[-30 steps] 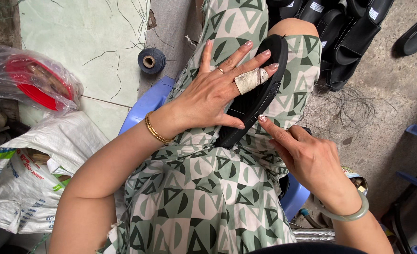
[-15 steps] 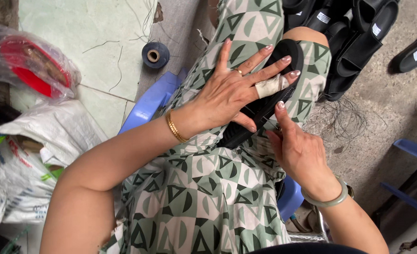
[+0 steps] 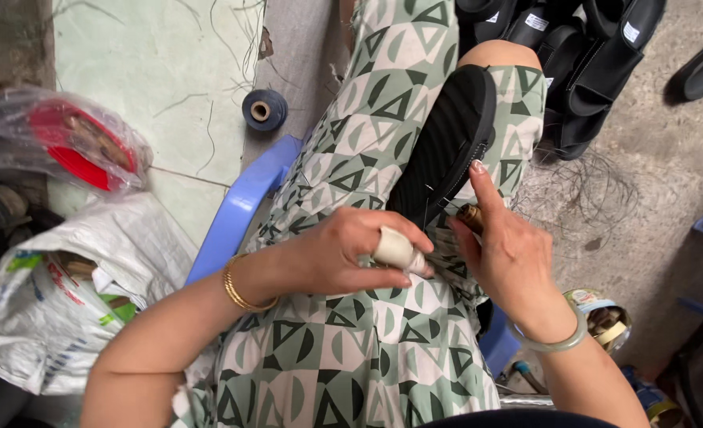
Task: The person sits on a blue plastic chair and sews a black slipper held on their lap using a needle and thread. They repeatedly push the needle through the slipper's sole and pull the thread to secure it. After completing the sewing, they cut the thread and place the finished slipper on a pile of other slippers on the floor.
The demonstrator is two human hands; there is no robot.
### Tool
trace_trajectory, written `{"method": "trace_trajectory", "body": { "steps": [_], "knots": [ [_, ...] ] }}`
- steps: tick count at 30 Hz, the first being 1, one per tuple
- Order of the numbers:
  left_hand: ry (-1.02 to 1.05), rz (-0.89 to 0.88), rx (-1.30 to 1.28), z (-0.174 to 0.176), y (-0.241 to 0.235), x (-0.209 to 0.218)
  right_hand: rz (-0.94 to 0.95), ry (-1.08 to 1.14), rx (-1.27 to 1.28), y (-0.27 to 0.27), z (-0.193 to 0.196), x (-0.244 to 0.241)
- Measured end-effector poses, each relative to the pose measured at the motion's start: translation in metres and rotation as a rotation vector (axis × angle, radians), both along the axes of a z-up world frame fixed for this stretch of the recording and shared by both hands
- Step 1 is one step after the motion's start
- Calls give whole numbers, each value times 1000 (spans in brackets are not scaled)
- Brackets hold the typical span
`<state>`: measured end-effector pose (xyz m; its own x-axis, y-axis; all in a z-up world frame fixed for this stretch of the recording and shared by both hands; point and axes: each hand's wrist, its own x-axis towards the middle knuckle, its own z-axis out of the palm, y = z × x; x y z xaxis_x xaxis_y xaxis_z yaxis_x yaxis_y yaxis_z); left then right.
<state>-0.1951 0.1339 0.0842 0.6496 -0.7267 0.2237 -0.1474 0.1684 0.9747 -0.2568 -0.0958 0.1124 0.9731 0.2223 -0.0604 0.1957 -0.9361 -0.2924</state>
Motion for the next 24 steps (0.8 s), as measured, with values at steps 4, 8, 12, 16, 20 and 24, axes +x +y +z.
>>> {"method": "trace_trajectory", "body": {
  "steps": [4,8,12,16,20,24],
  "knots": [
    [-103,153,310,-20,-7,21,-86,15,61,14,3,1],
    [-236,114,458,-20,-8,11,-63,1,107,5,-5,-3],
    [-56,210,351,-5,-7,23,-16,-22,-2,-2,9,-2],
    [-70,276,295,-21,-7,14,-47,337,-103,-29,68,8],
    [-267,380,331,-27,-7,13,-127,593,-335,-66,74,-25],
    [-237,410,269,-30,3,20,-97,738,152,-23,56,-15]
  ]
}}
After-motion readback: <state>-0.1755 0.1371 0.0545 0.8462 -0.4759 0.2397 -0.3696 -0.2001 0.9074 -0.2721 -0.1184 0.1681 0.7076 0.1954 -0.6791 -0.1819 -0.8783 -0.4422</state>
